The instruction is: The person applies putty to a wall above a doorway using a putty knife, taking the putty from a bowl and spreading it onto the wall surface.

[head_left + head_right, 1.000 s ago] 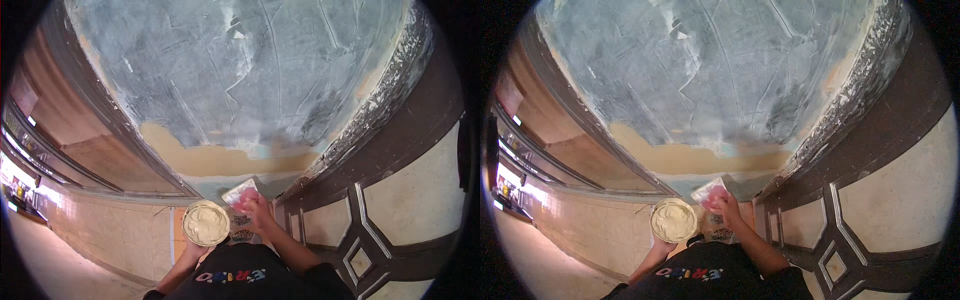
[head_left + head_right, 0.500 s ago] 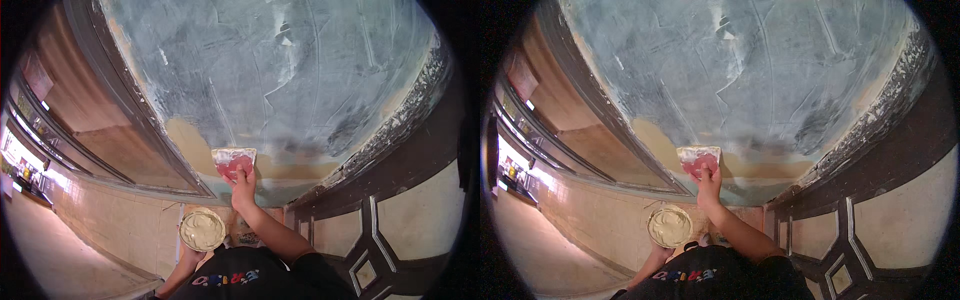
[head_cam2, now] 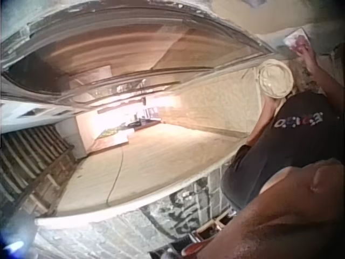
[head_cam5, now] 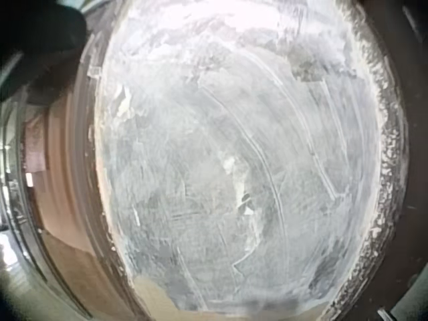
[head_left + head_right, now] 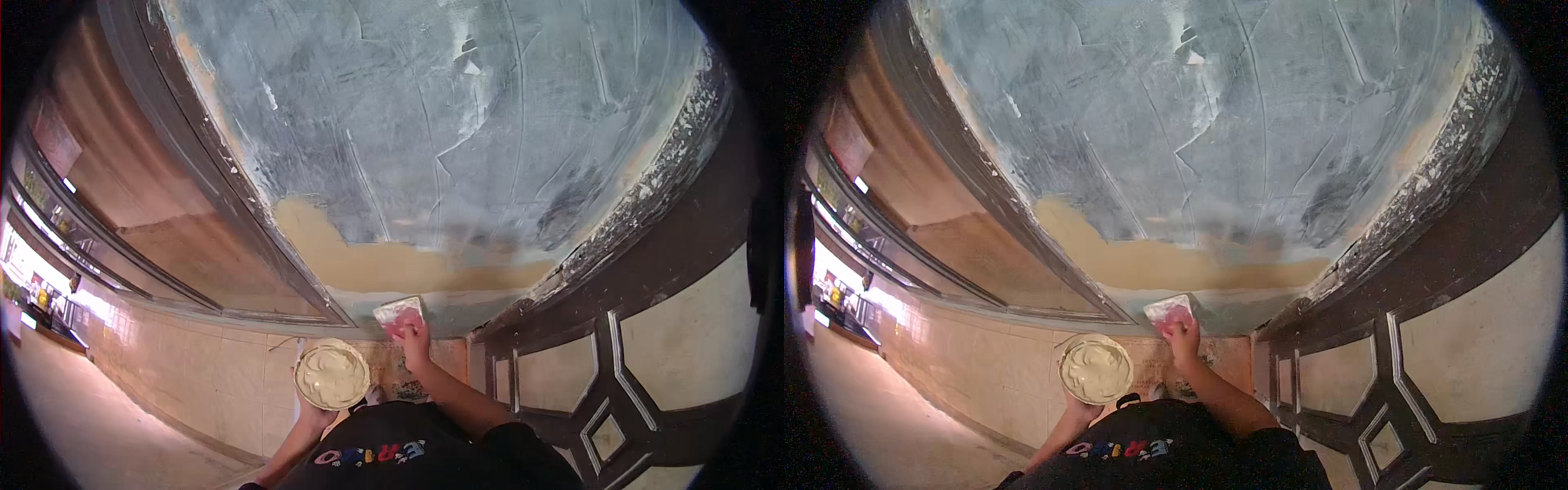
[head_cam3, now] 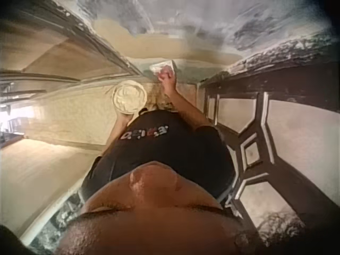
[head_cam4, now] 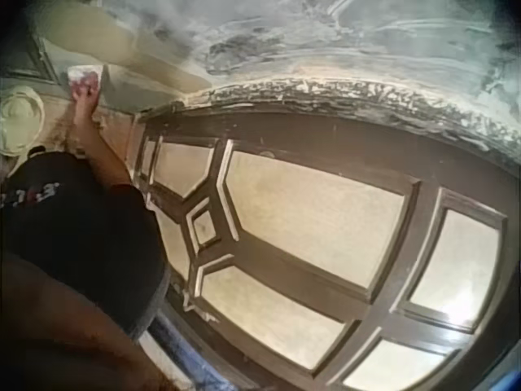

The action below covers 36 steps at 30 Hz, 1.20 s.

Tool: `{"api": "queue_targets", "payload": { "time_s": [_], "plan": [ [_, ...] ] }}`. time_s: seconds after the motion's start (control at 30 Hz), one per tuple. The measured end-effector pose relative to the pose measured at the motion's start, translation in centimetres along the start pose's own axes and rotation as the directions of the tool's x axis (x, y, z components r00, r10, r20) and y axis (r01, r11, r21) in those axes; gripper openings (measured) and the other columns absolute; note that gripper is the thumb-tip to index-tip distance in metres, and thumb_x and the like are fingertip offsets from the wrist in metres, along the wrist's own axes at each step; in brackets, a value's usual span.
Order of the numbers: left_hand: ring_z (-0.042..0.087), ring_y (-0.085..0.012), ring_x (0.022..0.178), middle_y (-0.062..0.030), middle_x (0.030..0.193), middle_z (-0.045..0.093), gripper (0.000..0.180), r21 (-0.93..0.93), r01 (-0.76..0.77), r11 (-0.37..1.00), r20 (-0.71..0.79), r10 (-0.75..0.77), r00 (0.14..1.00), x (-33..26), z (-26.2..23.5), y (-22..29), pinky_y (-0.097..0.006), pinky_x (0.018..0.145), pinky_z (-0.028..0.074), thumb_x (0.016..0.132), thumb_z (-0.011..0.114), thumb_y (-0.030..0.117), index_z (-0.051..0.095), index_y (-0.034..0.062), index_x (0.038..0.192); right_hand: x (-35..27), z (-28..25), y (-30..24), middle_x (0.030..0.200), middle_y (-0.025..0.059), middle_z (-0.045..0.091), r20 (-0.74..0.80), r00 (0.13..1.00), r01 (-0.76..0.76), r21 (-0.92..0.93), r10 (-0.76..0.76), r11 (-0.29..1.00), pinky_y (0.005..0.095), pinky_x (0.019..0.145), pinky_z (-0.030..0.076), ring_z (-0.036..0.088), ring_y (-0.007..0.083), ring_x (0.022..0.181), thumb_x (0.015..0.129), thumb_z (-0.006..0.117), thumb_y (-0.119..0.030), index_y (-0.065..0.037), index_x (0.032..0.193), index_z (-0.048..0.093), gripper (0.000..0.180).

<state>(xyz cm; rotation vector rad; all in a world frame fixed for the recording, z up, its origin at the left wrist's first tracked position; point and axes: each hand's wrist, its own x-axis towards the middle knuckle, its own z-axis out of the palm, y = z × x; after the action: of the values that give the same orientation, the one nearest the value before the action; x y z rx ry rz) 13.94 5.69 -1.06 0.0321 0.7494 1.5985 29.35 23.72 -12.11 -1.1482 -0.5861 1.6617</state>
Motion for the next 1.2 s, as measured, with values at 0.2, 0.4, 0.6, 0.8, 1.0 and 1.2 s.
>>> {"api": "queue_targets", "payload": {
  "time_s": [0.2, 0.4, 0.6, 0.8, 1.0, 1.2],
  "plan": [
    [0.041, -0.0294, 0.129, -0.0069, 0.143, 0.039, 0.078, 0.045, 0.063, 0.997, 0.062, -0.066, 0.996, 1.2, -0.5, 0.1, -0.046, 0.108, 0.032, 0.086, 0.025, 0.073, 0.035, 0.0187, 0.140, -4.2, 10.3, -9.8, 0.101, 0.0031, 0.058, 0.176, 0.964, 0.143, 0.297, -0.201, 0.944, 0.0311, 0.075, 0.054, 0.058, 0.0131, 0.090, 0.094, 0.056, -0.022, -0.009, 0.109, 0.050, 0.021],
    [0.039, -0.0298, 0.130, -0.0068, 0.143, 0.038, 0.077, 0.145, 0.046, 0.988, 0.118, -0.064, 0.991, 2.0, 0.6, 0.4, -0.047, 0.108, 0.031, 0.086, 0.025, 0.072, 0.034, 0.0192, 0.141, 0.8, 7.5, -6.7, 0.105, 0.0042, 0.056, 0.105, 0.967, 0.211, 0.176, -0.231, 0.962, 0.0345, 0.077, 0.055, 0.060, 0.0166, 0.092, 0.094, 0.055, -0.020, -0.007, 0.115, 0.050, 0.025],
    [0.038, -0.0299, 0.130, -0.0070, 0.145, 0.036, 0.077, 0.773, -0.473, 0.423, 0.443, 0.174, 0.879, 0.5, 1.6, 0.4, -0.047, 0.109, 0.030, 0.086, 0.025, 0.072, 0.033, 0.0183, 0.141, 1.4, -2.7, 0.4, 0.110, 0.0080, 0.054, -0.114, 0.993, -0.022, 0.050, 0.028, 0.998, 0.0379, 0.080, 0.056, 0.060, 0.0208, 0.096, 0.093, 0.055, -0.016, -0.005, 0.118, 0.049, 0.028],
    [0.036, -0.0265, 0.131, -0.0083, 0.143, 0.036, 0.069, 0.437, -0.097, 0.894, 0.171, 0.024, 0.985, 1.7, -2.4, -0.8, -0.046, 0.109, 0.029, 0.091, 0.028, 0.064, 0.030, 0.0165, 0.141, -2.4, 4.7, -8.6, 0.108, 0.0034, 0.055, 0.147, 0.984, 0.087, 0.072, -0.097, 0.994, 0.0347, 0.076, 0.056, 0.057, 0.0156, 0.097, 0.094, 0.055, -0.020, -0.008, 0.119, 0.047, 0.029],
    [0.039, -0.0273, 0.130, -0.0080, 0.143, 0.037, 0.065, 0.046, 0.126, 0.991, 0.202, -0.133, 0.970, 1.7, -0.5, -0.4, -0.048, 0.108, 0.032, 0.092, 0.029, 0.060, 0.033, 0.0160, 0.140, 1.7, 2.1, -7.1, 0.111, 0.0034, 0.054, 0.067, 0.970, 0.223, 0.130, -0.233, 0.966, 0.0338, 0.076, 0.055, 0.057, 0.0157, 0.097, 0.095, 0.052, -0.020, -0.009, 0.118, 0.048, 0.026],
    [0.041, -0.0285, 0.128, -0.0075, 0.141, 0.041, 0.066, -0.030, 0.126, 0.992, 0.199, -0.117, 0.973, 1.0, 0.4, 0.2, -0.049, 0.107, 0.032, 0.091, 0.029, 0.063, 0.037, 0.0169, 0.138, -0.6, 0.2, -0.9, 0.107, 0.0059, 0.055, -0.007, 0.993, -0.119, 0.002, 0.119, 0.993, 0.0321, 0.077, 0.055, 0.058, 0.0210, 0.101, 0.093, 0.050, -0.010, -0.008, 0.122, 0.047, 0.030]
  ]
}}
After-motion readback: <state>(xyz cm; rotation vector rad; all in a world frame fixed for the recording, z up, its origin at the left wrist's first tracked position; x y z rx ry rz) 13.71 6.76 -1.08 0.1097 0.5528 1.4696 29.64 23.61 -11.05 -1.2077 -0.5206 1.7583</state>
